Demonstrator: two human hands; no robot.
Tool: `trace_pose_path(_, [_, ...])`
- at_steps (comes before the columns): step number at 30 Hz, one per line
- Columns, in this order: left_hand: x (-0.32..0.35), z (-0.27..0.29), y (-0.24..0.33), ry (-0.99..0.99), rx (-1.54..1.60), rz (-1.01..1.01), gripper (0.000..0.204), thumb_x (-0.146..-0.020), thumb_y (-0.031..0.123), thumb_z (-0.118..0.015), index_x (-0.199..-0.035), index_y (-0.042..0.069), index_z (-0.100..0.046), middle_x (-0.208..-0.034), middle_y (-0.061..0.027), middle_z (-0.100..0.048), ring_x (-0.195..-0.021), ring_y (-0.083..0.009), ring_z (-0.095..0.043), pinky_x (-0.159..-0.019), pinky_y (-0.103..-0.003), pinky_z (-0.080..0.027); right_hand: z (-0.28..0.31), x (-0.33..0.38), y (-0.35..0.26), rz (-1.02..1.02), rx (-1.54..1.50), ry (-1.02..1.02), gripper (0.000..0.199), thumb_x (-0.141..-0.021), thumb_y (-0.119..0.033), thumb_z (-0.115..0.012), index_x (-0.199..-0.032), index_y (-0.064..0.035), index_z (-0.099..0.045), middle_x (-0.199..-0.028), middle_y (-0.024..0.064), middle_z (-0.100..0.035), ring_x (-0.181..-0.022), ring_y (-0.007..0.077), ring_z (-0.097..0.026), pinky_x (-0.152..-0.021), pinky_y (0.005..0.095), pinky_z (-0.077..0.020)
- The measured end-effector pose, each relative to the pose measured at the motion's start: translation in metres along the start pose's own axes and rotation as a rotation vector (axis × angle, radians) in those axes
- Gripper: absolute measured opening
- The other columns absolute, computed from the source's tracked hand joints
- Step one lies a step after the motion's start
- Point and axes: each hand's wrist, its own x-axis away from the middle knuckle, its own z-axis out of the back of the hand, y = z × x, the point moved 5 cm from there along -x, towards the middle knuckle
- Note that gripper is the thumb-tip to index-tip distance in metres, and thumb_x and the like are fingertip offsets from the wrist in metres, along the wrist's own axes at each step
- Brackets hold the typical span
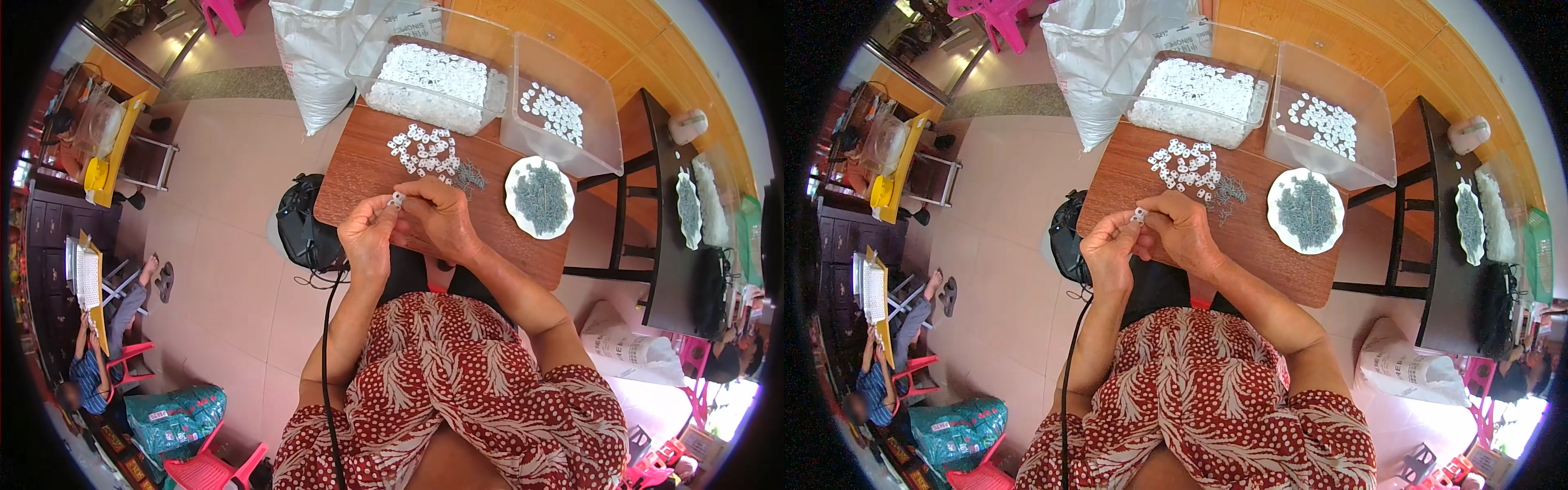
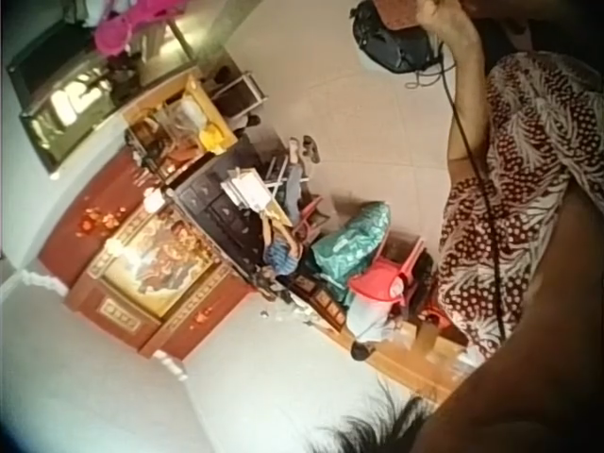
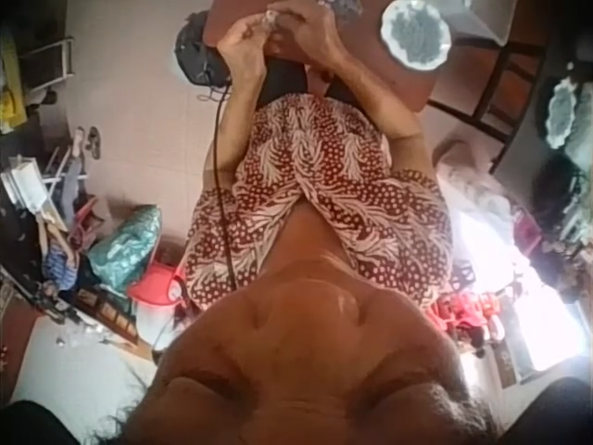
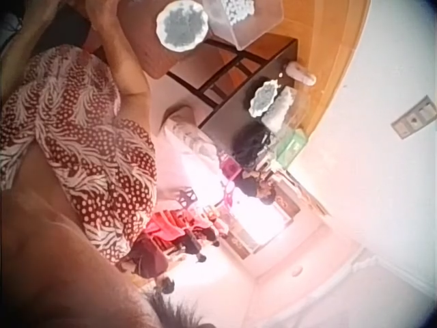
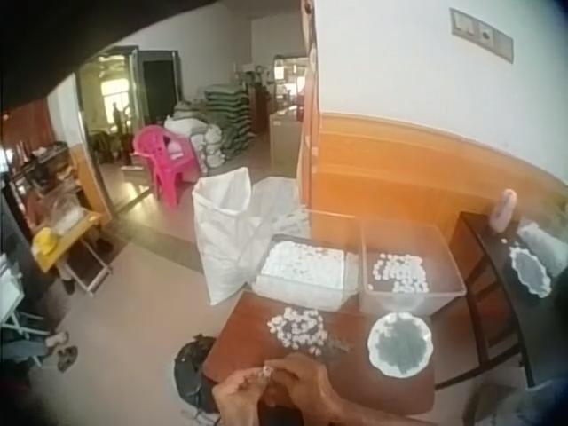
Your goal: Manually inserting small metal pins into plastic connector housings at a workstation.
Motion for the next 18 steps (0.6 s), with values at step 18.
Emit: trace_pose_path(18, [-0.002,0.001,-0.006,-0.011,0.083,-0.023,0.026,-0.081,-0.011,-0.051,-0.107,-0.008,-0.056,-0.081,-0.0049,-0.061,-0.067,-0.0075,-0.057,-0.06,-0.018,-0.047,0.0,0.0,-0.007,0.132,0.084,0.03,0.018,-0.071,0.005,-0.062,-0.087,-0.0033,-0.066,-0.074,0.0072,-0.057,-0.068,0.0194,-0.054,-0.061,0.0303,-0.0442])
